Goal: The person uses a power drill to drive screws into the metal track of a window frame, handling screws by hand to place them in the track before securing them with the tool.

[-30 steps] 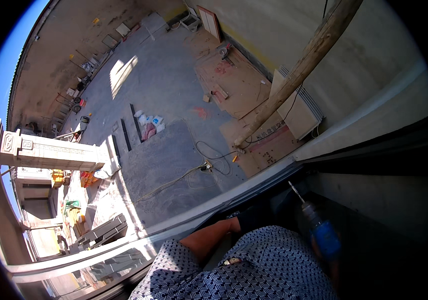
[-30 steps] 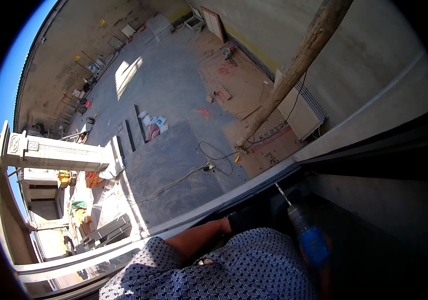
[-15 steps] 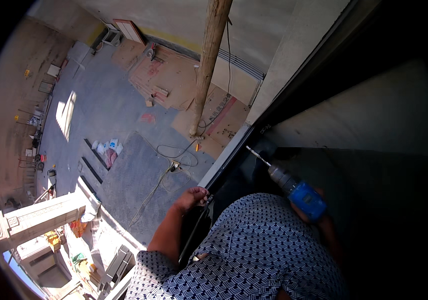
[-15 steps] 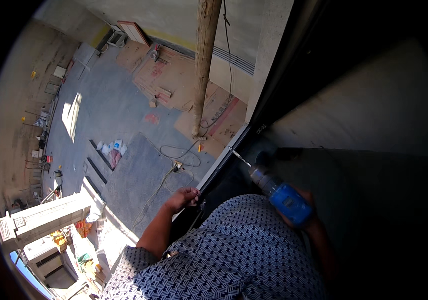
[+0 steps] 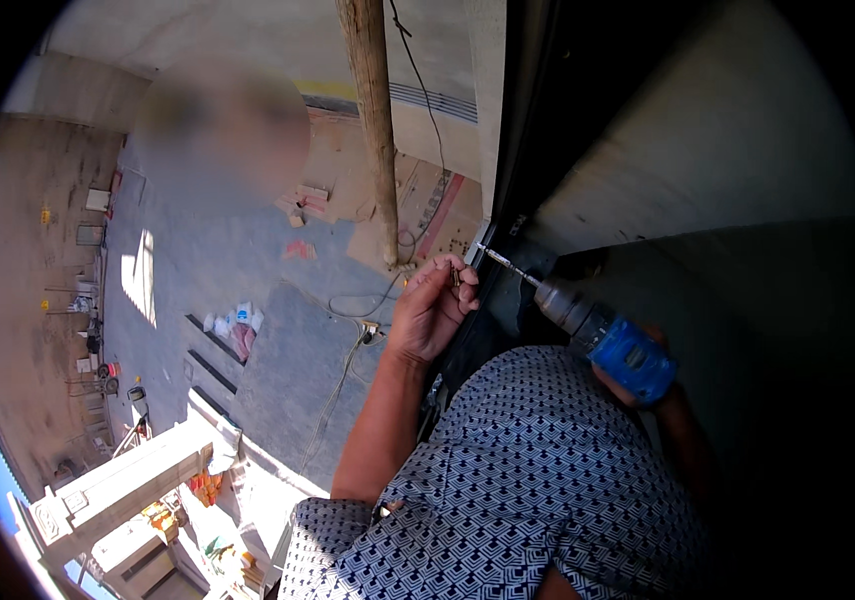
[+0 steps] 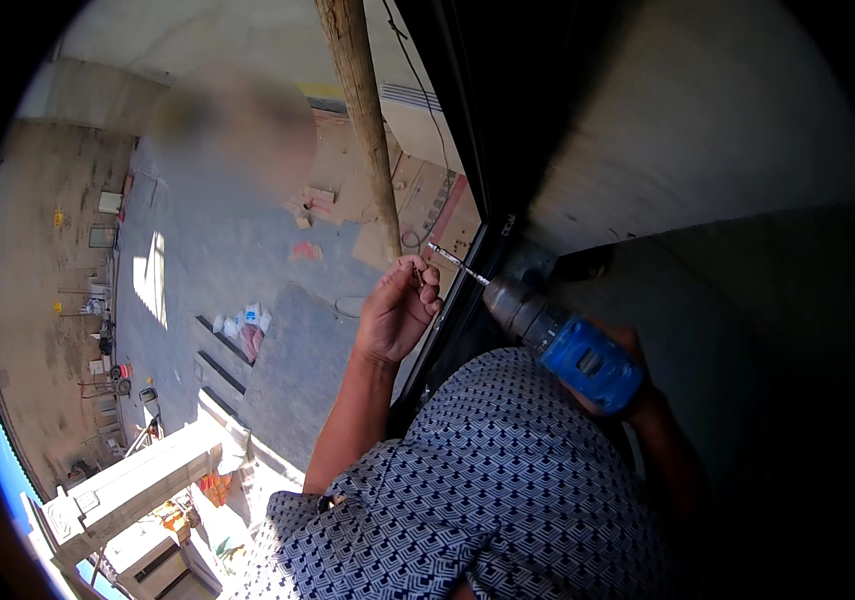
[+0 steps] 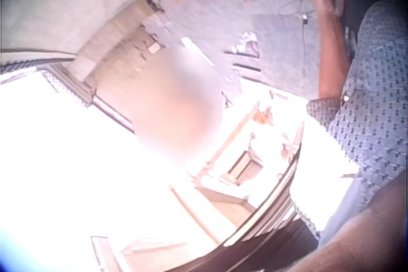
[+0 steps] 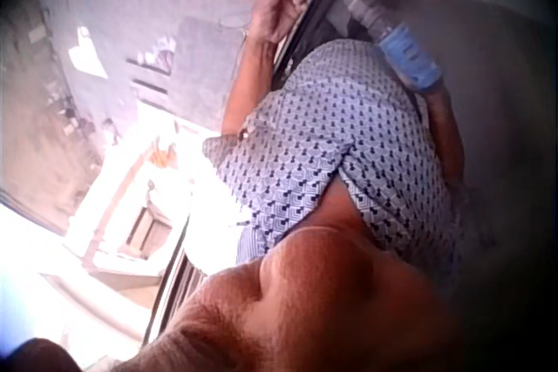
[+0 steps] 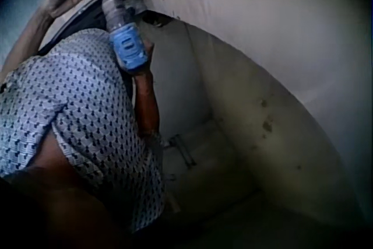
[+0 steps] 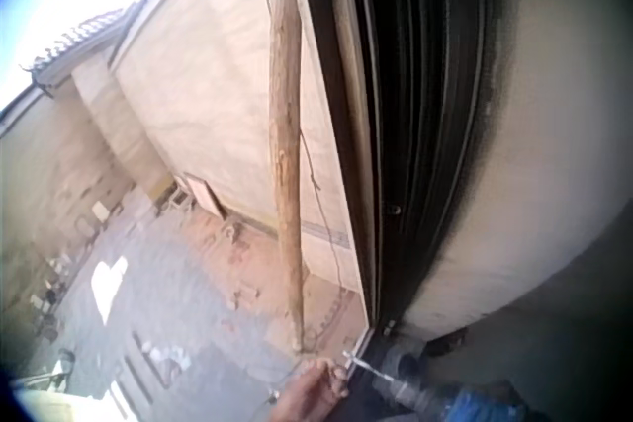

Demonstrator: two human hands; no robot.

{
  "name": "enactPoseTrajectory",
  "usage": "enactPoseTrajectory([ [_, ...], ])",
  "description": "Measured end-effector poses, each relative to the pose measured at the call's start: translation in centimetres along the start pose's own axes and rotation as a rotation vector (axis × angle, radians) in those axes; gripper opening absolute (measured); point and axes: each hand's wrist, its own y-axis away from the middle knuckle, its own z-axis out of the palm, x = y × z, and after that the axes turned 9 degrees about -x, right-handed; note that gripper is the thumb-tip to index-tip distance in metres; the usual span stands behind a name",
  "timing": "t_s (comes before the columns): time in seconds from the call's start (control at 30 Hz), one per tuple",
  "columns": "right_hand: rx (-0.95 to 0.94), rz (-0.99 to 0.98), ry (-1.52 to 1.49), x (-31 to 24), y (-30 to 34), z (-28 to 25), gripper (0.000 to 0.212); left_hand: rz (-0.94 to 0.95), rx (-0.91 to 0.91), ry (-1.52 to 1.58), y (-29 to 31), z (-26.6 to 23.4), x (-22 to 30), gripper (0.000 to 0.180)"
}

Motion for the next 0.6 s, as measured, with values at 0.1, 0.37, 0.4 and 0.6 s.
enactPoseTrajectory([
  [0.1,0.047,0.014,-0.045,-0.2,0.2,-0.2,0.024,0.002,-0.025,0.021,-0.5,0.4,-0.4,0.022],
  [0.37,0.065,-0.044,-0.041,0.2,1.0,0.2,0.024,-0.015,-0.010,0.038,-1.0,2.7,-0.4,0.022],
  [0.4,0.054,-0.049,-0.017,0.1,1.1,0.2,0.025,-0.016,0.002,0.033,-1.1,3.0,-0.3,0.022],
  [0.6,0.130,-0.047,-0.177,-0.1,0.7,0.3,0.027,0.002,-0.011,0.023,-1.7,4.4,-0.2,0.019],
])
